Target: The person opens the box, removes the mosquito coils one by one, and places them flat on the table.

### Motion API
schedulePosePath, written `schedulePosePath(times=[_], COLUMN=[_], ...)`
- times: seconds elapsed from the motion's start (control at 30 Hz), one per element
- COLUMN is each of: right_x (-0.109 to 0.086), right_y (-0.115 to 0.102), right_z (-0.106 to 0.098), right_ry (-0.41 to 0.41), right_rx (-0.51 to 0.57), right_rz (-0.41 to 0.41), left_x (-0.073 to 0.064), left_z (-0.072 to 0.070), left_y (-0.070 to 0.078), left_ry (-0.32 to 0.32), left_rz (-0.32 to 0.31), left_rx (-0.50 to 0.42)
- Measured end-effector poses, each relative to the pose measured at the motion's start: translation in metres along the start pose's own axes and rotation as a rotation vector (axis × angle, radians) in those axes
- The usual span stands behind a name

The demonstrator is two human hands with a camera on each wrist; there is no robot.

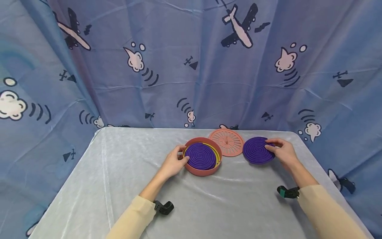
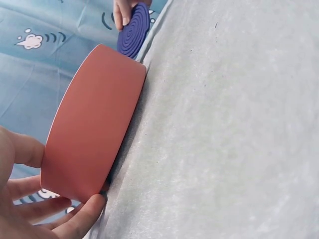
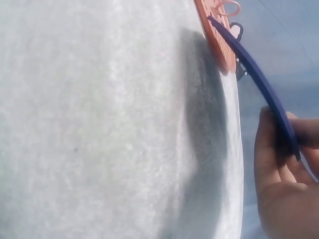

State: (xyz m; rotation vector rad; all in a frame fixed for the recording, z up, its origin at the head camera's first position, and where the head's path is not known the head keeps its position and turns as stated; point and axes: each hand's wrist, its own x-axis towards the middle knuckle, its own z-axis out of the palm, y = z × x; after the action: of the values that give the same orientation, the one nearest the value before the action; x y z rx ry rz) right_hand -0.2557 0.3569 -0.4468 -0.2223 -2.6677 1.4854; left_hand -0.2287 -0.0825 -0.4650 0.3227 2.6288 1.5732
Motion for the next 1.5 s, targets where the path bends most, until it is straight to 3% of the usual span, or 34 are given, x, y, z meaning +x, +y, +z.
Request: schedulePosePath(times=[0.5, 0.8, 1.03, 1.23, 1.5], right_x=[0.006, 0.003, -0.001, -0.003, -0.005], right_y=[0.02, 0.027, 0.029, 0.024, 0.003], right_z=[-0.001, -0.009, -0.021, -0.023, -0.012], right_ry=[-0.02, -0.05, -0.061, -0.068, -0.098], right_rx=[-0.067, -0.164, -0.118, -0.132, -0.066], right_rz=[0.06, 0.035, 0.007, -0.021, -0.076], left_x=[-0.002, -0.003, -0.003, -0.002, -0.001], left_z=[0.001, 0.002, 0.002, 0.001, 0.003], left_y=[0.001, 0.001, 0.002, -0.001, -0.001], left_ry=[0.013, 0.019, 0.017, 0.015, 0.018], left_rz=[0.005, 0.001, -0.002, 0.002, -0.011], left_rx=[0.004, -0.001, 0.003, 0.005, 0.011])
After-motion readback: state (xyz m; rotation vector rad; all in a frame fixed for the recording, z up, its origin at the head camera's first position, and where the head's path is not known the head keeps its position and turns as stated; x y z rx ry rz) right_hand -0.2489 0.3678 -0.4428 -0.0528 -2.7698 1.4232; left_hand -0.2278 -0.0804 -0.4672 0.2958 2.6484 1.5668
